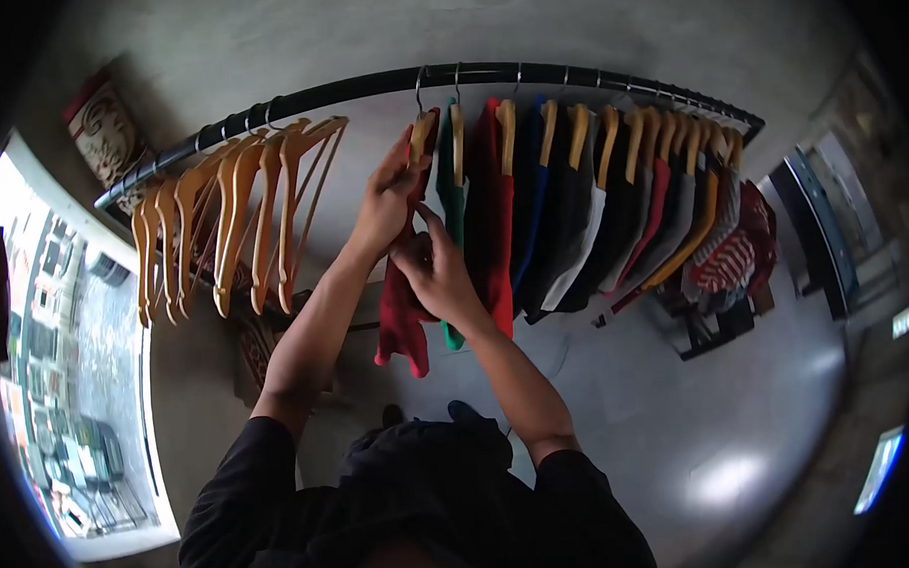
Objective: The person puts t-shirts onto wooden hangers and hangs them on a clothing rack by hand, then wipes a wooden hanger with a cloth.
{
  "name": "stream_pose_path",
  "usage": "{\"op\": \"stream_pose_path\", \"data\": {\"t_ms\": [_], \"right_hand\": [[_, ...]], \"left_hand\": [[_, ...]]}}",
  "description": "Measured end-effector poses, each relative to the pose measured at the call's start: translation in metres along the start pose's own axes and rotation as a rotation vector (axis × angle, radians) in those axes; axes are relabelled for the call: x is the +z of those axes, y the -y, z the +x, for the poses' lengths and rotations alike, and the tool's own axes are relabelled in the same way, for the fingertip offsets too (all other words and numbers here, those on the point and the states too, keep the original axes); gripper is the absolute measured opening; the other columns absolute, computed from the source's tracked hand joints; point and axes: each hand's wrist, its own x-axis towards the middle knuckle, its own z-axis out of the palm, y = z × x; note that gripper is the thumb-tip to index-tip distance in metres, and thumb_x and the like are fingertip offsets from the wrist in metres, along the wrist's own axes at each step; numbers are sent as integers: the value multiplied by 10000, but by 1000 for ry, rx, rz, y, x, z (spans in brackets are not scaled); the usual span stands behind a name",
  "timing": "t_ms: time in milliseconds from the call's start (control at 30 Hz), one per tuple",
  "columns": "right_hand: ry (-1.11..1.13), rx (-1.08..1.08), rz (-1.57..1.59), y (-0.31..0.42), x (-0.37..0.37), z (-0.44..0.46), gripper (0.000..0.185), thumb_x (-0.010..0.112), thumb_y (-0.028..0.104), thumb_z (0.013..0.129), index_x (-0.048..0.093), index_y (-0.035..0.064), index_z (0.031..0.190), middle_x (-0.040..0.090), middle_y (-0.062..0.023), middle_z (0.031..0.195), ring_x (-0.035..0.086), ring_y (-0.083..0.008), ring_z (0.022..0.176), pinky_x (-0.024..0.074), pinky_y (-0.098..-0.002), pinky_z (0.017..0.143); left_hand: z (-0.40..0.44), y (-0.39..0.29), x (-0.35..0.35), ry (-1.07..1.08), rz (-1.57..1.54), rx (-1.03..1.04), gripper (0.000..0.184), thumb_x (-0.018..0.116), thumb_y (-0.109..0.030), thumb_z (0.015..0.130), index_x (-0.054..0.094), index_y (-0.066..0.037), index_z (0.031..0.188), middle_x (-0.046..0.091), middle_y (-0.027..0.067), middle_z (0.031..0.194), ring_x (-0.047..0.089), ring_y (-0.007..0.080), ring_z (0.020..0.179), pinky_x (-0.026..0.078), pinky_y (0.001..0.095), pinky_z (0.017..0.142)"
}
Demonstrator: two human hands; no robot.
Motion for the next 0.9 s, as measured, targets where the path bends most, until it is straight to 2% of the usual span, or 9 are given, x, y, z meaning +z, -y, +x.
{"op": "stream_pose_path", "data": {"t_ms": [100,167,267,367,433,467,567,800,900], "right_hand": [[-72,13,2,-1,4,11,567,612,58,917,362,-4,1422,579,-29,813,549,-85,722,456,-242,701],[-141,-64,27,-6,11,17,564,608,40,919,378,15,1434,550,11,793,507,-41,707,427,-211,668],[-130,8,-85,17,10,21,517,592,51,930,414,10,1414,538,17,818,500,-40,747,421,-196,712],[-159,-28,-84,-11,9,29,494,585,66,935,430,9,1401,540,22,827,482,-35,748,417,-196,711],[-195,-63,-50,-16,14,34,490,583,65,935,433,7,1398,561,16,854,500,-37,770,431,-202,731],[-162,16,-106,-14,9,29,494,573,51,936,420,0,1403,600,-11,940,551,-51,843,459,-220,809],[-144,1,-57,-22,8,30,489,570,45,936,421,-5,1399,613,-20,977,571,-58,871,470,-231,825],[-144,17,-127,-21,6,28,450,599,57,925,463,-11,1348,607,-10,915,566,-53,828,468,-221,743],[-171,-55,-276,-19,9,25,376,633,61,896,523,-9,1249,620,-44,909,598,-95,820,477,-236,731]], "left_hand": [[14,12,0,31,-21,37,546,459,-35,976,327,-82,1503,602,114,1154,558,165,1079,381,266,975],[20,13,-1,11,-81,21,552,452,-9,962,342,-81,1498,586,82,1042,563,167,1095,377,269,998],[30,14,-4,0,-144,-22,565,444,13,947,348,-84,1496,541,53,940,569,174,1099,380,271,1003],[40,29,-2,27,-158,36,574,447,8,943,341,-90,1499,572,74,991,571,181,1082,395,274,984],[39,27,-2,63,-157,-57,575,450,21,945,312,-47,1498,504,107,1288,544,172,1114,390,269,1000],[37,26,-3,77,-153,-104,576,452,27,945,297,-25,1498,470,124,1436,531,168,1129,387,267,1008],[36,36,-3,49,-142,-41,584,453,43,940,297,-28,1498,453,120,1459,531,166,1141,382,270,1018],[39,44,-4,12,-47,9,549,474,-17,958,323,-23,1486,512,132,1401,539,160,1144,393,277,1002],[25,31,-10,4,69,-28,516,511,-96,959,399,-82,1462,622,162,1170,595,211,1078,449,280,915]]}}
